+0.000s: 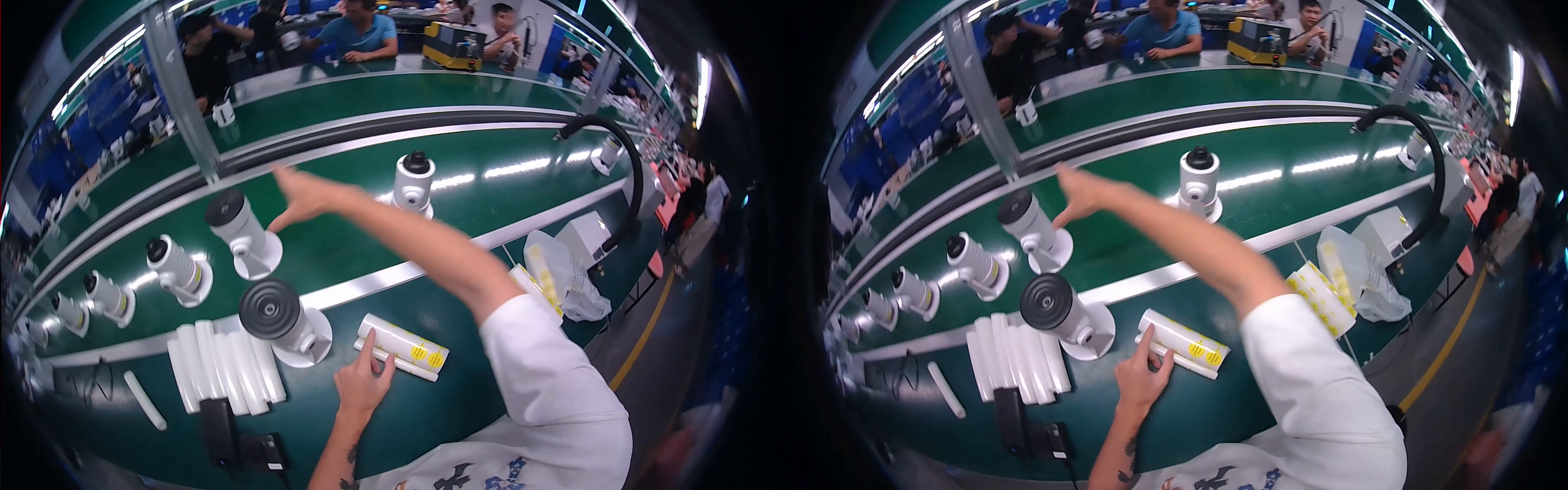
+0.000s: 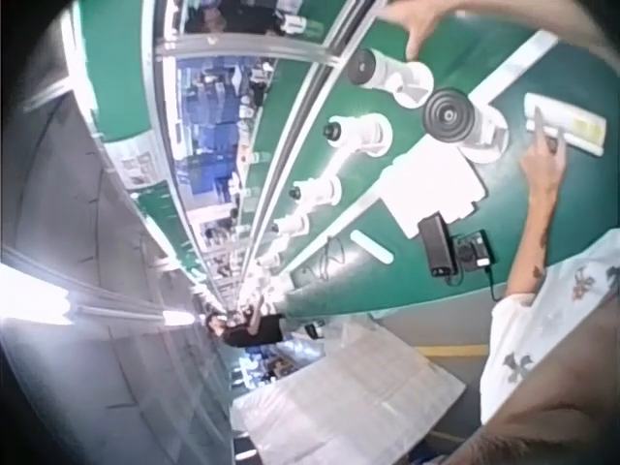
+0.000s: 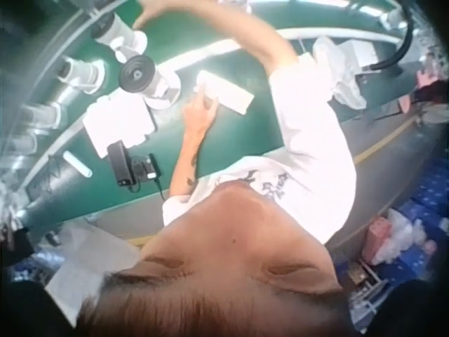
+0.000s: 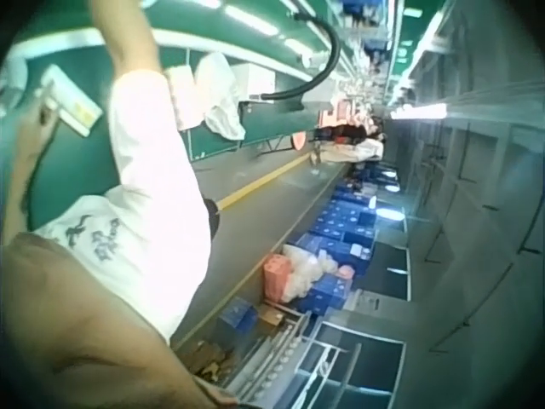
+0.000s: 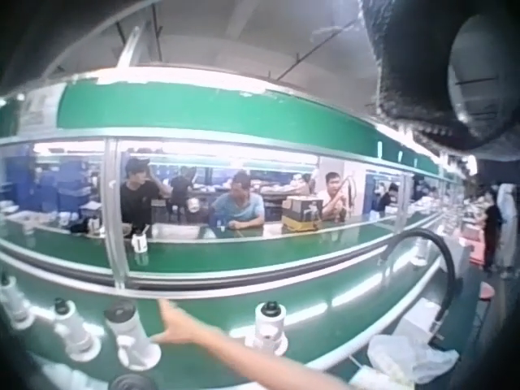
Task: Apply warning labels to the base of security cameras on an assembly line.
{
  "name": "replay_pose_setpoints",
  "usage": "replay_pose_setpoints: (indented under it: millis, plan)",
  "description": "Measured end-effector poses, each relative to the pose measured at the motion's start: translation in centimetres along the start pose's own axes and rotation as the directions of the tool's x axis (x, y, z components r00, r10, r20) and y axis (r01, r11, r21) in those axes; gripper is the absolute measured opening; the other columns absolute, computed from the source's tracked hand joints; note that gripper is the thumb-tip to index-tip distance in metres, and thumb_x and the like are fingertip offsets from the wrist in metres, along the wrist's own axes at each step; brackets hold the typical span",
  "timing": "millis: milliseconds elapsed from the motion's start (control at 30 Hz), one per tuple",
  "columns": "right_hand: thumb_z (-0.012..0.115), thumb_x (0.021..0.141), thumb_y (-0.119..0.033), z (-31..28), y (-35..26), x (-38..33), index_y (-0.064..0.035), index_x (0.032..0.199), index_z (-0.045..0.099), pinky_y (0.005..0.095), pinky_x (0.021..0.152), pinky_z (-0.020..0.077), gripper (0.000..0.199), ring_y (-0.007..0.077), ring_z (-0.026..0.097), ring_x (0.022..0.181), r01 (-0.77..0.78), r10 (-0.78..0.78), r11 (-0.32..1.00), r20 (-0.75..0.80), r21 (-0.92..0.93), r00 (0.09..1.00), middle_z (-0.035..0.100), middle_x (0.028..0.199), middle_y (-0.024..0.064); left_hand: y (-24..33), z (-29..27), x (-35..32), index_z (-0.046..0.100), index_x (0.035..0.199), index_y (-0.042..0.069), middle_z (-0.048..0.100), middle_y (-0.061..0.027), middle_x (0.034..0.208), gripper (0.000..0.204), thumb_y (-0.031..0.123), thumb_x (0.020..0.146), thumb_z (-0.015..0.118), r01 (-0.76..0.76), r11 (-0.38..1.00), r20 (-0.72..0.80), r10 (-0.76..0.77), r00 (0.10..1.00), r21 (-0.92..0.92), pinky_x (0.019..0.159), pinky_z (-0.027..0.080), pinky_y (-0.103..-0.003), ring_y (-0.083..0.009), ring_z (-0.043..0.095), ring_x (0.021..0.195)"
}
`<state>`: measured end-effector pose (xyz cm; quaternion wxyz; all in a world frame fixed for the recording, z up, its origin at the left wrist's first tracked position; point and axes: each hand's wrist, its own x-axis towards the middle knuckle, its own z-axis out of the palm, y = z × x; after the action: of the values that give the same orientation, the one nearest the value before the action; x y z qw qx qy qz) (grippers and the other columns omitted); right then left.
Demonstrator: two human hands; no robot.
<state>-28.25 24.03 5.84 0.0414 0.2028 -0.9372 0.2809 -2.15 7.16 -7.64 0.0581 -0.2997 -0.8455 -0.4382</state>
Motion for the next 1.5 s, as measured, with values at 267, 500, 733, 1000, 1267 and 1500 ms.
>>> replay_pose_setpoints:
  millis: [267,500,733,1000,1267,1500]
  plan:
    - [0.092,0.048,-0.035,10.0,0.1,5.8,0.0047,0.147,0.007,0.0410,0.106,0.0386,0.136,0.0433,0.047,0.125,0.001,0.103,0.917,-0.239,0.399,0.966,0.048,0.131,0.0321,-0.1,1.8,-0.4,0.063,0.123,0.006,0.058,-0.0018,0.055,0.051,0.030,0.079,0.074,-0.068,0.998,0.035,0.068,0.997,-0.009,0.047,0.045,-0.038,-0.0240,0.058,0.046]
    - [0.088,0.052,-0.025,3.6,-6.5,2.0,0.0028,0.133,0.038,0.0420,0.092,0.0502,0.099,0.0408,0.061,0.107,0.034,0.104,0.970,-0.532,0.243,0.840,0.061,0.111,0.0264,-0.8,0.8,-0.4,0.064,0.122,0.008,0.056,-0.0005,0.055,0.048,0.029,0.079,0.074,-0.030,0.999,-0.009,0.030,1.000,0.011,0.046,0.045,-0.036,-0.0220,0.056,0.045]
    - [0.092,0.056,-0.023,-10.7,-11.3,-17.0,-0.0004,0.139,0.039,0.0371,0.105,0.0425,0.101,0.0227,0.055,0.119,0.184,-0.079,0.979,-0.666,0.089,0.742,0.054,0.129,0.0142,-0.1,0.8,0.4,0.064,0.123,0.010,0.059,-0.0024,0.062,0.047,0.028,0.081,0.073,-0.017,0.998,-0.014,0.016,1.000,-0.059,0.047,0.045,-0.036,-0.0210,0.059,0.050]
    - [0.087,0.061,-0.022,-7.5,-13.7,-35.3,0.0004,0.134,0.048,0.0373,0.091,0.0501,0.086,0.0341,0.061,0.111,-0.079,0.026,0.901,0.130,0.426,0.991,0.062,0.122,0.0188,0.5,0.9,1.2,0.074,0.099,0.009,0.050,-0.0082,0.073,0.023,0.013,0.077,0.077,0.002,0.999,-0.079,-0.006,0.997,-0.042,0.053,0.044,-0.037,-0.0240,0.054,0.061]
    - [0.082,0.068,-0.020,1.4,-14.0,-34.2,-0.0061,0.143,0.035,0.0400,0.093,0.0476,0.090,0.0345,0.060,0.109,-0.104,-0.118,0.780,0.308,0.618,0.944,0.059,0.125,0.0158,-0.5,1.5,3.2,0.055,0.126,0.003,0.054,-0.0216,0.127,0.057,0.015,0.075,0.077,-0.143,0.986,-0.040,0.140,0.989,-0.081,0.105,0.035,-0.046,-0.0417,0.045,0.124]
    - [0.076,0.071,-0.012,3.2,-14.5,-32.1,-0.0100,0.149,0.027,0.0399,0.104,0.0425,0.092,0.0332,0.044,0.132,-0.038,-0.340,0.724,0.404,0.689,0.850,0.039,0.148,0.0152,-1.3,0.4,4.9,0.052,0.136,0.010,0.061,-0.0097,0.096,0.068,0.020,0.074,0.078,-0.094,0.973,0.191,0.136,0.972,-0.209,0.104,0.035,-0.049,-0.0280,0.057,0.098]
